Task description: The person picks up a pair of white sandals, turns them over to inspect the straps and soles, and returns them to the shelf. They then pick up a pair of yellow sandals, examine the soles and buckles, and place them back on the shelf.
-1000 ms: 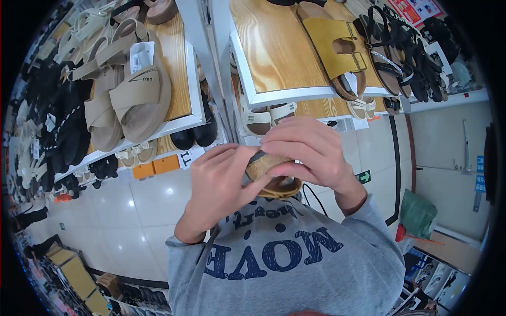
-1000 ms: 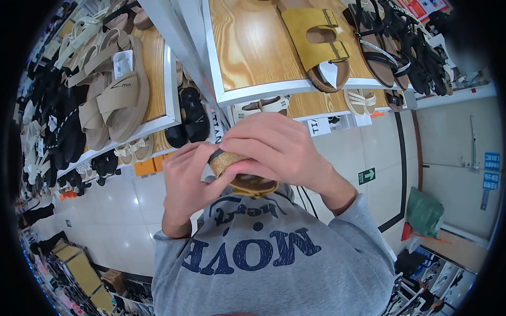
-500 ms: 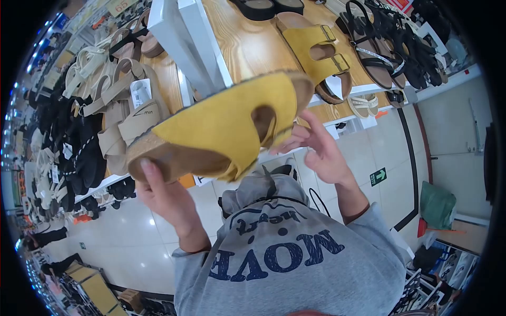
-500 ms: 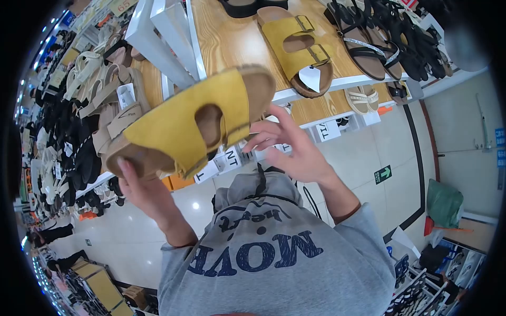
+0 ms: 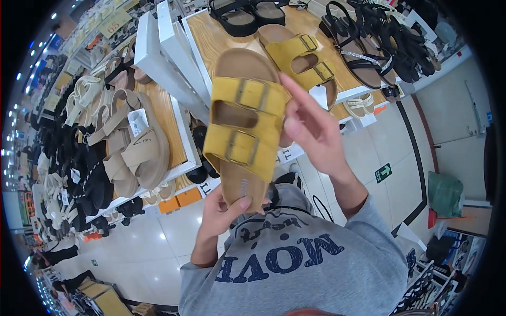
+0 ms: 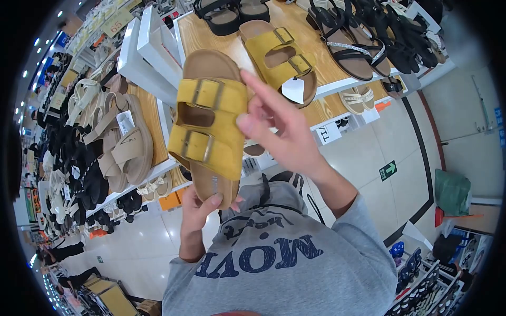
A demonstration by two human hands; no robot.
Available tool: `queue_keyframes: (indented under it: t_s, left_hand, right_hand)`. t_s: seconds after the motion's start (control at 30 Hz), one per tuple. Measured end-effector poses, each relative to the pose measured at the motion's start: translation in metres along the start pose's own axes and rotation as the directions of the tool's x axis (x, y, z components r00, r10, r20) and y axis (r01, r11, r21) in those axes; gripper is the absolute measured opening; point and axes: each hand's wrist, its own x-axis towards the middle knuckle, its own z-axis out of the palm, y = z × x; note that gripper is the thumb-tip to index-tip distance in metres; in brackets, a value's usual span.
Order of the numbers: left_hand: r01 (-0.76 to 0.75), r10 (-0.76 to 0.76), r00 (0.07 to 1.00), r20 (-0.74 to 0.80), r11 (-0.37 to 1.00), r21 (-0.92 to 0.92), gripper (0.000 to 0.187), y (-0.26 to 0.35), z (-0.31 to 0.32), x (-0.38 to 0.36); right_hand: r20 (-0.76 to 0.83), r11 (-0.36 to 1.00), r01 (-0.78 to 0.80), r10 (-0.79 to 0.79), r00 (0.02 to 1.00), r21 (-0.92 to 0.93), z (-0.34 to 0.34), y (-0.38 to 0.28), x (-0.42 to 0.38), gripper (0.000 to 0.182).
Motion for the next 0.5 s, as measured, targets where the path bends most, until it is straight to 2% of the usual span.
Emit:
queue_keyframes:
  t_s: [0.03,0.07,0.1,0.13,0.17,0.2,0.23,0.3,0.33,0.4,0.43,0.5]
  left_hand:
    - [-0.057,0.054,0.998,-0.018,0.981,-0.184,0.038,-0.001,0.007,0.005]
    - [-0.056,0.054,0.998,-0.016,0.981,-0.184,0.038,-0.003,0.008,0.010]
    - [-0.111,0.108,0.994,-0.028,0.981,-0.159,0.037,-0.006,0.007,0.017]
    - [-0.164,0.161,0.986,-0.037,0.977,-0.134,0.036,-0.007,0.007,0.023]
    - [-0.161,0.157,0.987,-0.033,0.978,-0.136,0.036,-0.005,0.008,0.026]
    - [-0.170,0.161,0.983,-0.092,0.979,-0.109,0.036,-0.003,0.010,0.030]
    - [-0.178,0.164,0.975,-0.149,0.981,-0.082,0.036,-0.002,0.012,0.033]
    - [-0.181,0.168,0.974,-0.155,0.980,-0.076,0.036,-0.001,0.016,0.039]
    - [-0.185,0.171,0.971,-0.168,0.980,-0.068,0.036,-0.001,0.018,0.040]
    - [-0.178,0.165,0.974,-0.158,0.982,-0.069,0.036,-0.004,0.019,0.043]
    - [-0.167,0.155,0.976,-0.151,0.984,-0.070,0.036,-0.005,0.020,0.043]
    - [-0.163,0.152,0.976,-0.157,0.984,-0.065,0.036,-0.006,0.023,0.045]
  right_hand:
    - [0.045,0.998,0.000,-0.003,0.999,0.060,0.001,0.001,-0.003,0.061]
    - [0.090,0.993,-0.005,-0.006,0.996,0.121,0.001,0.001,-0.006,0.062]
    - [0.030,0.998,0.036,-0.037,0.999,0.047,-0.003,-0.003,-0.009,0.054]
    - [0.025,0.998,0.034,-0.035,0.999,0.046,-0.013,0.000,-0.010,0.054]
    - [-0.065,0.968,0.138,-0.155,0.986,-0.211,-0.027,0.004,-0.010,0.050]
    - [-0.118,0.863,0.206,-0.290,0.950,-0.462,-0.038,0.007,-0.008,0.045]
    - [-0.123,0.862,0.202,-0.290,0.949,-0.466,-0.044,0.007,-0.007,0.045]
    - [-0.148,0.522,0.148,-0.484,0.862,-0.840,-0.053,0.005,-0.003,0.044]
    - [-0.150,0.521,0.146,-0.484,0.862,-0.841,-0.056,0.006,-0.006,0.044]
    - [-0.126,0.436,0.088,-0.438,0.890,-0.896,-0.058,0.008,-0.011,0.065]
    - [-0.126,0.437,0.088,-0.437,0.891,-0.895,-0.056,0.008,-0.008,0.065]
    - [-0.148,0.429,0.072,-0.459,0.876,-0.900,-0.048,0.008,0.003,0.082]
